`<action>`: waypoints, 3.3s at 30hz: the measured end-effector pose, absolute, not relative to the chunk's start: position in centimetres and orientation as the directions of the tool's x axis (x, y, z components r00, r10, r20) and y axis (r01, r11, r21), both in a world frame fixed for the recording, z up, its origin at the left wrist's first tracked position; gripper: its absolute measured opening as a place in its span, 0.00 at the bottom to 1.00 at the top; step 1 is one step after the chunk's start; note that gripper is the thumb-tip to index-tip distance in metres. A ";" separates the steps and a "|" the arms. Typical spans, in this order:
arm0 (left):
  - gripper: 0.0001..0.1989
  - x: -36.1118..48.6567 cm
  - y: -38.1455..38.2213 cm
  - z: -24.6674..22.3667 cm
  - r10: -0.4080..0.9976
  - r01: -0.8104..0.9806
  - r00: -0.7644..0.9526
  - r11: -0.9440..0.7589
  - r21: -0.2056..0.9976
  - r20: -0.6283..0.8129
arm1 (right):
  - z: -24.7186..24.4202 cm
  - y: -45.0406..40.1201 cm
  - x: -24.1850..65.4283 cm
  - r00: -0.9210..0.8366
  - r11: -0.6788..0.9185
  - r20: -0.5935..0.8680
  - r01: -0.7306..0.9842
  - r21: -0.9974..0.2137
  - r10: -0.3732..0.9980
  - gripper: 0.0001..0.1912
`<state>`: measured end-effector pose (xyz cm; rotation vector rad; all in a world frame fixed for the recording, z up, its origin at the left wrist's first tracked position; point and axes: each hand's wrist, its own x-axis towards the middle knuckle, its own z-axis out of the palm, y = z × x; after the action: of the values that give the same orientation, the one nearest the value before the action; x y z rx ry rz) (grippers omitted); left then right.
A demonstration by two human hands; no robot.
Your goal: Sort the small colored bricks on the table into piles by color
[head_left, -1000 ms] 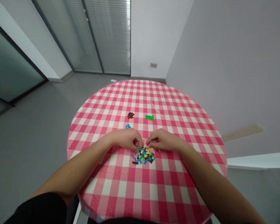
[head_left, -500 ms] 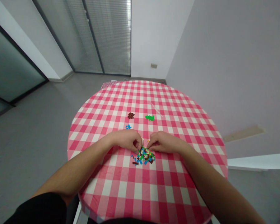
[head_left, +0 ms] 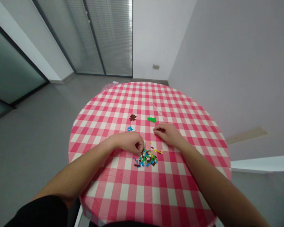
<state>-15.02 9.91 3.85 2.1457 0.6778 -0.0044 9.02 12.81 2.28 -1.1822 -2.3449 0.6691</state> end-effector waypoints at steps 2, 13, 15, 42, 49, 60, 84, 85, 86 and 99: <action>0.03 -15.0 9.9 3.9 0.470 0.464 0.851 -0.469 0.751 -0.232 | 1.5 13.5 9.3 -0.443 0.476 0.210 0.661 -0.580 0.871 0.07; 0.03 -15.0 9.9 3.8 0.482 0.457 0.849 -0.461 0.761 -0.218 | 0.5 14.0 9.0 -0.336 0.377 0.189 0.680 -0.629 0.923 0.09; 0.03 -15.0 9.9 3.9 0.484 0.458 0.847 -0.457 0.762 -0.219 | 0.6 14.1 9.3 -0.341 0.375 0.177 0.696 -0.612 0.923 0.09; 0.03 -15.0 10.0 3.9 0.476 0.473 0.846 -0.460 0.751 -0.242 | 0.2 14.5 9.6 -0.517 0.545 0.180 0.755 -0.366 0.837 0.19; 0.03 -15.0 10.0 3.9 0.479 0.469 0.845 -0.452 0.759 -0.237 | 0.3 14.4 9.5 -0.495 0.525 0.189 0.736 -0.427 0.848 0.13; 0.03 -15.0 10.1 3.8 0.470 0.471 0.849 -0.469 0.747 -0.240 | 1.2 14.1 8.7 -0.518 0.518 0.075 0.812 -0.268 0.852 0.22; 0.02 -15.1 10.1 3.8 0.465 0.476 0.847 -0.451 0.755 -0.256 | 2.1 14.1 7.9 -0.483 0.478 0.012 0.862 -0.172 0.876 0.25; 0.01 -15.1 10.1 3.7 0.464 0.474 0.848 -0.451 0.756 -0.255 | 2.1 14.1 7.8 -0.481 0.475 0.008 0.864 -0.165 0.877 0.25; 0.01 -15.1 10.1 3.7 0.462 0.471 0.850 -0.451 0.758 -0.254 | 2.1 14.1 7.8 -0.480 0.475 0.005 0.865 -0.159 0.877 0.25; 0.07 -15.7 10.1 4.0 0.487 0.426 0.844 -0.356 0.832 -0.224 | 1.4 14.1 8.6 -0.521 0.524 0.107 0.786 -0.328 0.847 0.19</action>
<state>-15.70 10.14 4.04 1.9937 0.6725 0.0754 8.61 14.10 1.45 -1.3751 -2.5128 0.3488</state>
